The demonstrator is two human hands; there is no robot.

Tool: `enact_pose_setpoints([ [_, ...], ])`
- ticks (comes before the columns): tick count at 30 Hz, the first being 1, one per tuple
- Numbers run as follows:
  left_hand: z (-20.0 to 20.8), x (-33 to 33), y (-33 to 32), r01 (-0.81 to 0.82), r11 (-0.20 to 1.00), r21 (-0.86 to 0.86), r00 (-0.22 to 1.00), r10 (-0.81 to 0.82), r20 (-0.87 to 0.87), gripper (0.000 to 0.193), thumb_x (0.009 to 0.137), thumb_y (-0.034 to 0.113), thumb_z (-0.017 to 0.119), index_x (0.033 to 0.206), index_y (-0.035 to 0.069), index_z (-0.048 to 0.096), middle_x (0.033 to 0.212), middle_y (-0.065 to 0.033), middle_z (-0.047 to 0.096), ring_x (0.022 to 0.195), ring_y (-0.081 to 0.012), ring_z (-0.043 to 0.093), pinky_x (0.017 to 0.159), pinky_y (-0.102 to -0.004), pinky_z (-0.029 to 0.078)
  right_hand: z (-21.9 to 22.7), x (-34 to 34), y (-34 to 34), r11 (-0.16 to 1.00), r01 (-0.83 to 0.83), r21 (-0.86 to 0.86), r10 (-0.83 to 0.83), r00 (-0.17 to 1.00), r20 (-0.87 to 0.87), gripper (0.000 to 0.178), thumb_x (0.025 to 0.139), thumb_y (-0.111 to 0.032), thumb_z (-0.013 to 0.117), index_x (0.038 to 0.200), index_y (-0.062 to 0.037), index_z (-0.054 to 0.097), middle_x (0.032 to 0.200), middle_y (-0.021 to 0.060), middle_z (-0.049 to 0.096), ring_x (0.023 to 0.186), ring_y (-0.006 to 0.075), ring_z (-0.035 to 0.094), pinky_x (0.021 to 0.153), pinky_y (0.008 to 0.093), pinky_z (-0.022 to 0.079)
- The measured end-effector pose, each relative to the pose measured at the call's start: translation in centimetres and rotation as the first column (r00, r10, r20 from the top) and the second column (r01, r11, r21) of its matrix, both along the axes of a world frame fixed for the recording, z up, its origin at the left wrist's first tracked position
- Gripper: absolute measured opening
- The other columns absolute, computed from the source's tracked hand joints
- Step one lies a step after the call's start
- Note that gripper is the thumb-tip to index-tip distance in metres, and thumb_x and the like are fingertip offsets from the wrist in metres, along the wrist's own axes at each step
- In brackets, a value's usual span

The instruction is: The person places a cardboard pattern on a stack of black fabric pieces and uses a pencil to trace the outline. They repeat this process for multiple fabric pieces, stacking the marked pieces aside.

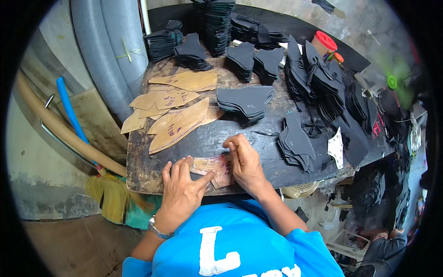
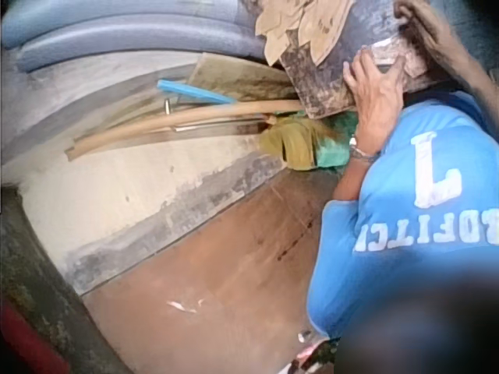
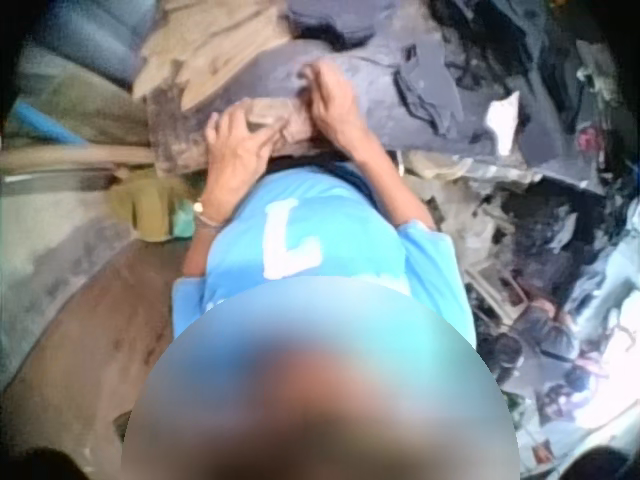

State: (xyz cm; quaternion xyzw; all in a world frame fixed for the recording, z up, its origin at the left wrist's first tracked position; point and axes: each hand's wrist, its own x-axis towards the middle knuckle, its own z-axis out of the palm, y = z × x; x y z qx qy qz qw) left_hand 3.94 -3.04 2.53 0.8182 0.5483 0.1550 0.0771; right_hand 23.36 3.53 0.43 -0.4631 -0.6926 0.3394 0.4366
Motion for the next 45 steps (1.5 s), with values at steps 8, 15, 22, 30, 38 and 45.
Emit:
enact_pose_setpoints([
  [8,3.8,-2.0,9.4,0.137,0.954,-0.265,0.973,-0.08,0.215,0.022,0.093,0.018,0.068,0.111,0.007,0.074,0.098,-0.0159,0.068,0.099,-0.035,0.064,0.095,-0.0457,0.048,1.3,4.4,-2.6,0.998,-0.032,0.057,-0.006,0.829,0.559,0.043,0.084,-0.023,0.078,0.114,-0.0006,0.057,0.119,0.0188,0.054,0.112,0.0368,0.049,0.088,0.0475,0.039],
  [15,3.1,1.7,19.1,0.111,0.99,0.083,0.955,-0.129,0.266,0.049,0.09,0.023,0.073,0.131,-0.002,0.062,0.119,-0.0197,0.059,0.114,-0.0357,0.059,0.097,-0.0404,0.049,2.0,7.3,-3.9,0.987,0.099,-0.124,-0.068,0.971,0.231,0.025,0.089,-0.015,0.075,0.106,-0.0023,0.061,0.092,0.0168,0.064,0.092,0.0348,0.061,0.084,0.044,0.047],
  [22,2.9,2.3,21.4,0.182,0.983,-0.021,0.963,-0.174,0.204,0.047,0.084,0.02,0.078,0.124,-0.001,0.065,0.111,-0.0164,0.059,0.109,-0.0342,0.06,0.094,-0.0404,0.049,2.9,15.6,-2.9,0.854,0.497,-0.154,-0.518,0.79,-0.328,0.014,0.097,-0.008,0.069,0.105,0.0014,0.062,0.093,-0.0004,0.066,0.081,0.0041,0.057,0.075,0.0218,0.048],
  [30,2.6,2.1,20.1,0.257,0.938,0.232,0.943,-0.296,0.15,0.039,0.083,0.012,0.078,0.117,0.002,0.063,0.112,-0.0145,0.06,0.107,-0.0312,0.061,0.093,-0.0416,0.048,0.0,18.0,-2.2,0.71,0.702,0.046,-0.696,0.692,0.192,0.022,0.096,-0.017,0.068,0.106,0.0021,0.064,0.096,0.0148,0.068,0.085,0.0207,0.065,0.08,0.0343,0.051],
  [38,3.8,3.4,17.5,0.239,0.969,-0.06,0.763,-0.149,0.629,0.026,0.086,-0.002,0.072,0.11,0.003,0.064,0.09,-0.0112,0.069,0.083,-0.0233,0.069,0.074,-0.0346,0.055,4.0,18.6,-3.9,0.877,0.47,0.101,-0.452,0.878,-0.159,0.015,0.088,-0.006,0.072,0.103,-0.0027,0.071,0.124,0.0089,0.063,0.107,0.0165,0.055,0.094,0.0313,0.043],
  [45,4.2,5.9,12.0,0.586,0.796,0.152,0.568,-0.538,0.624,0.023,0.082,-0.008,0.072,0.101,0.002,0.07,0.09,-0.0105,0.07,0.082,-0.0252,0.069,0.073,-0.0351,0.054,6.0,14.4,-4.1,0.974,0.042,0.221,-0.135,0.893,0.429,0.022,0.071,-0.005,0.081,0.092,-0.0079,0.074,0.129,0.0091,0.064,0.123,0.0309,0.053,0.104,0.0429,0.04],
])
